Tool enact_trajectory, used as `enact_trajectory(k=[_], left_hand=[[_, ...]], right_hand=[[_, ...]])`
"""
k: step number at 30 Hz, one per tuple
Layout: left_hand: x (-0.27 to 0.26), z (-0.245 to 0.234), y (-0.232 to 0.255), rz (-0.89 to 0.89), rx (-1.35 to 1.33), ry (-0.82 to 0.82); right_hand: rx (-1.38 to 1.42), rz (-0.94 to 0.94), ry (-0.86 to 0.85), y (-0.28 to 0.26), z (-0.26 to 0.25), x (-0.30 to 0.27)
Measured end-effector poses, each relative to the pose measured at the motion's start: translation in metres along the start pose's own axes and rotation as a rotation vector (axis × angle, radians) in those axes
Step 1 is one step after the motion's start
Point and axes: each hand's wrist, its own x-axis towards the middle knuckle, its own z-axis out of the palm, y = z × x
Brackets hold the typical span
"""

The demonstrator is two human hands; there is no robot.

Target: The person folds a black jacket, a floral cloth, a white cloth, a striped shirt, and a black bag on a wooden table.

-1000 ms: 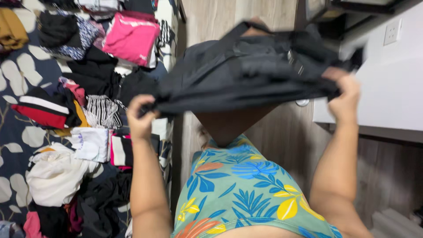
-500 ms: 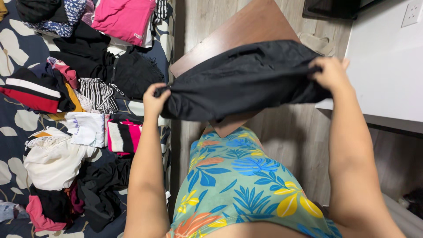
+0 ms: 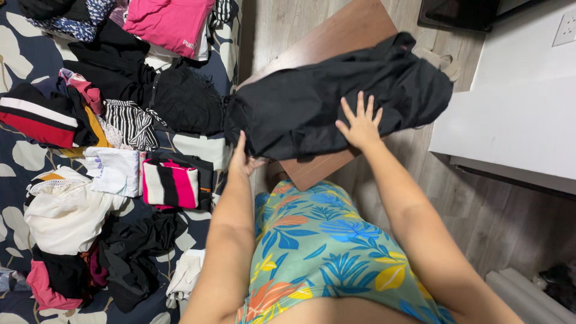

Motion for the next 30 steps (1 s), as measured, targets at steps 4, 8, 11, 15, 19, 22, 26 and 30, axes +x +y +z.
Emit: enact_trajectory(k=[4, 8, 11, 15, 19, 22, 26, 30], left_hand=[[-0.001, 0.014, -0.021, 0.154, -0.455, -0.372], [-0.017, 0.011, -0.012, 0.417, -0.511, -0.164], [-0.039, 0.020, 0.004, 0.578, -0.510, -0.110], [-0.099, 0.062, 0.024, 1.063, -0.201, 0.243], [-0.169, 0.149, 0.003, 1.577, 0.574, 0.231], [-0.198, 0.205, -0.029, 1.578, 0.976, -0.329], [-0.185, 0.211, -0.058, 1.319, 1.188, -0.820], [-0.142, 0.193, -0.057, 1.527, 1.310, -0.532]], right_hand=[[-0.023, 0.002, -0.072, 0.012, 0.016, 0.006], [-0.005, 0.021, -0.111, 0.015, 0.012, 0.010], [0.002, 0.043, -0.130, 0.006, 0.012, 0.015], [0.067, 0.000, -0.133, -0.005, 0.027, 0.007], [0.234, 0.002, -0.053, 0.014, 0.039, 0.017], [0.963, 0.034, 0.036, 0.038, 0.021, 0.030], [1.945, 0.542, -0.054, 0.057, -0.034, 0.015], [1.095, 0.379, 0.087, 0.061, -0.034, 0.015]])
